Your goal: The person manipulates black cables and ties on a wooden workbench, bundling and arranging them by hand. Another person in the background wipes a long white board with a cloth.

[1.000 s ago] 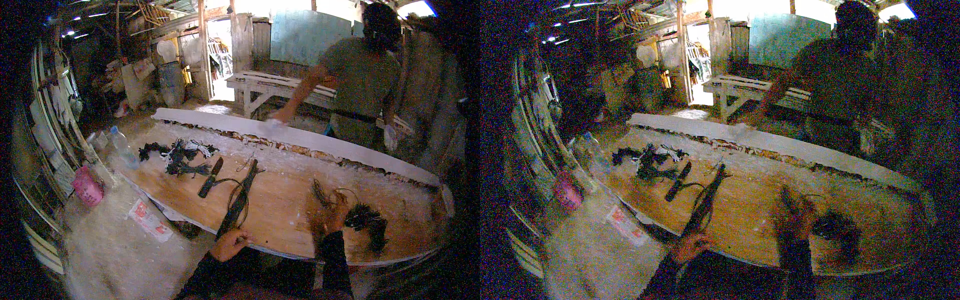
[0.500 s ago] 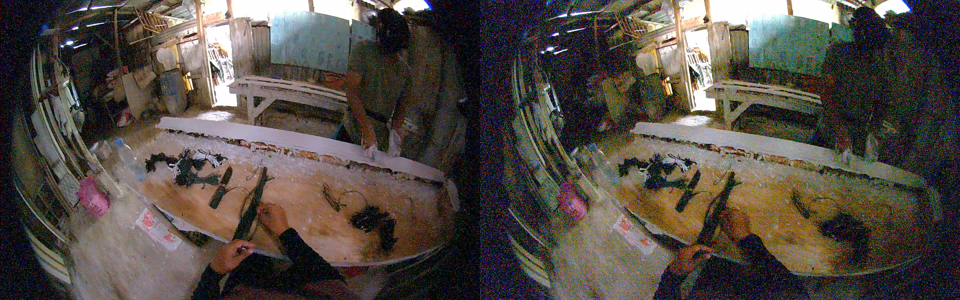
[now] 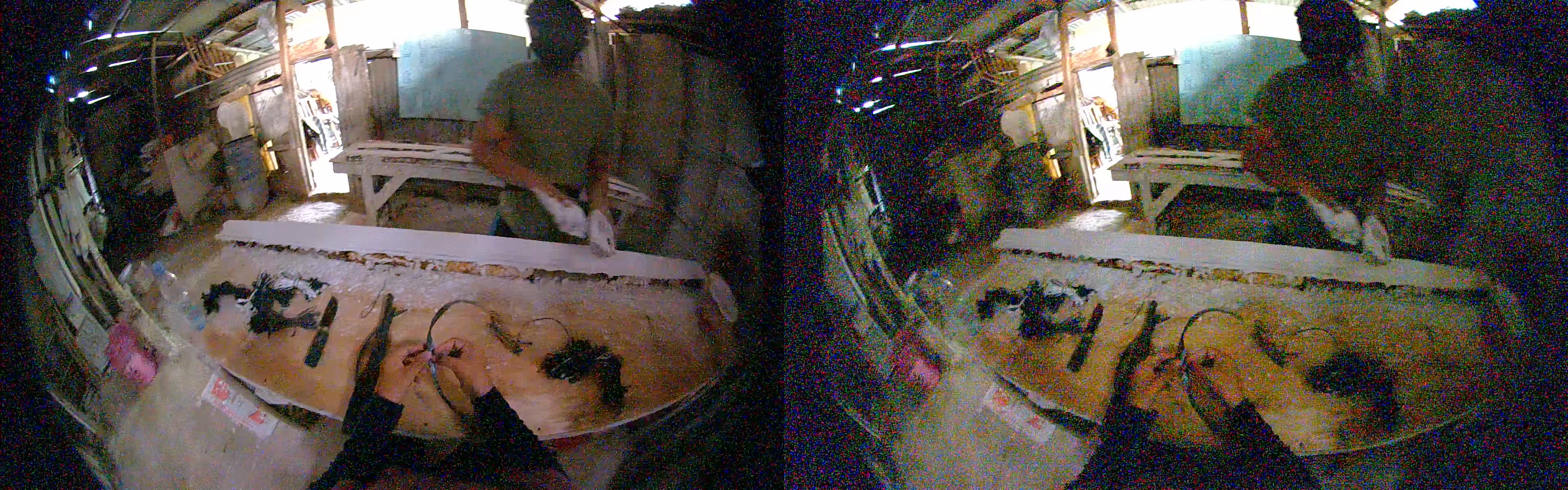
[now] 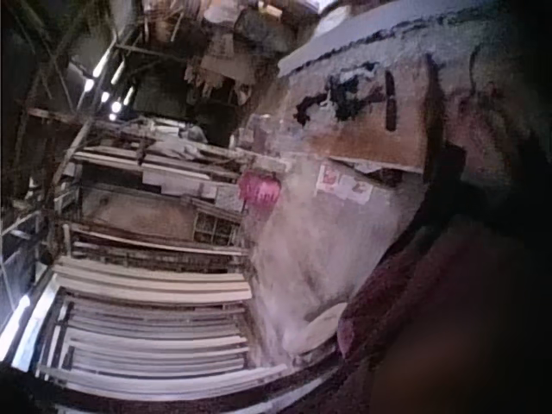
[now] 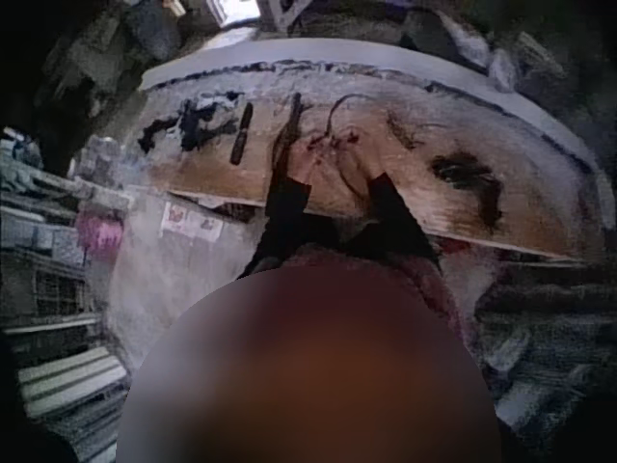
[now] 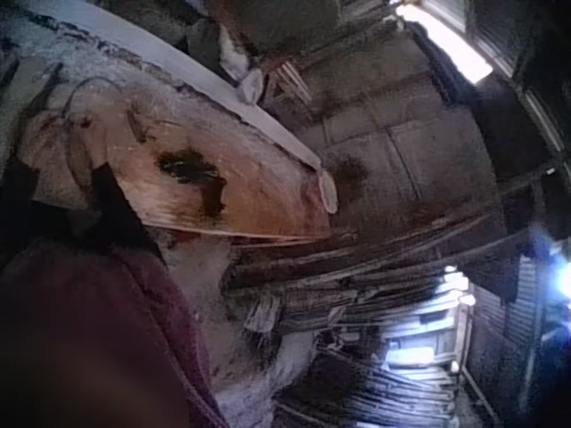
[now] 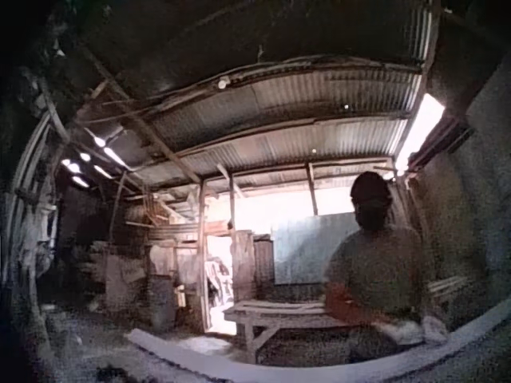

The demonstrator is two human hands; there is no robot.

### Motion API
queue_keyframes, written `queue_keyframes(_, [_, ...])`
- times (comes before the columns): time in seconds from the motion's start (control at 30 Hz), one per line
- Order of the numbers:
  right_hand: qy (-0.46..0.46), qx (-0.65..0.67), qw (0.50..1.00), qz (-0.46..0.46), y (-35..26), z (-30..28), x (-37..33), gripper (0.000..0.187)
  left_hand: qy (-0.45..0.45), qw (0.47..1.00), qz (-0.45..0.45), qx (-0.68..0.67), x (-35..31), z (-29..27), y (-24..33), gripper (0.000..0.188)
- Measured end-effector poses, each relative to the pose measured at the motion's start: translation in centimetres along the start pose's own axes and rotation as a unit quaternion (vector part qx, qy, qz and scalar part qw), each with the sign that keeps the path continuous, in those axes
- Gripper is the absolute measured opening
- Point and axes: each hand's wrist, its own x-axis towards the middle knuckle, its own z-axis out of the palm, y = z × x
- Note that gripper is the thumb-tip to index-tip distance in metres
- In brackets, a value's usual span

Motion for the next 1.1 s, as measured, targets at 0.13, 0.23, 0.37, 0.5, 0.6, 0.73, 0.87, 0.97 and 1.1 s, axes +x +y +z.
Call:
queue_keyframes(0.13, [0.086, -0.128, 0.984, -0.094, -0.2, -2.6, 0.0, 0.018, -0.01, 1.0, 0.011, -0.007, 3.8, 3.9, -1.2, 0.026])
queue_keyframes(0.23, [0.147, -0.138, 0.973, -0.111, 0.7, -4.8, 0.9, 0.017, -0.054, 0.996, -0.062, -0.042, 6.3, 5.4, -2.5, 0.019])
queue_keyframes(0.37, [0.1, 0.046, 0.994, -0.007, 1.4, -6.8, 2.6, 0.011, -0.109, 0.961, -0.147, -0.206, 10.3, 7.0, -5.6, 0.017])
queue_keyframes(0.5, [0.124, 0.023, 0.992, -0.001, -0.1, -6.2, 3.2, 0.006, -0.162, 0.956, -0.122, -0.21, 12.4, 7.7, -8.3, 0.02])
queue_keyframes(0.6, [0.161, 0.05, 0.976, 0.138, -1.3, -5.3, 2.6, 0.007, -0.164, 0.962, -0.123, -0.179, 12.2, 7.8, -8.4, 0.018])
queue_keyframes(0.73, [0.138, 0.203, 0.969, 0.038, -0.5, -5.5, 3.5, 0.005, -0.182, 0.954, -0.157, -0.182, 11.8, 7.1, -7.1, 0.017])
queue_keyframes(0.87, [0.117, 0.224, 0.963, 0.092, 1.7, -7.5, 4.0, 0.003, -0.209, 0.926, -0.203, -0.241, 11.8, 7.2, -6.8, 0.015])
queue_keyframes(0.97, [0.119, 0.261, 0.953, 0.102, 2.8, -7.9, 4.1, 0.004, -0.203, 0.925, -0.212, -0.243, 11.7, 7.2, -7.1, 0.013])
queue_keyframes(1.1, [0.115, 0.233, 0.963, 0.075, 2.9, -8.0, 4.2, 0.005, -0.205, 0.927, -0.187, -0.25, 11.7, 7.5, -7.5, 0.014])
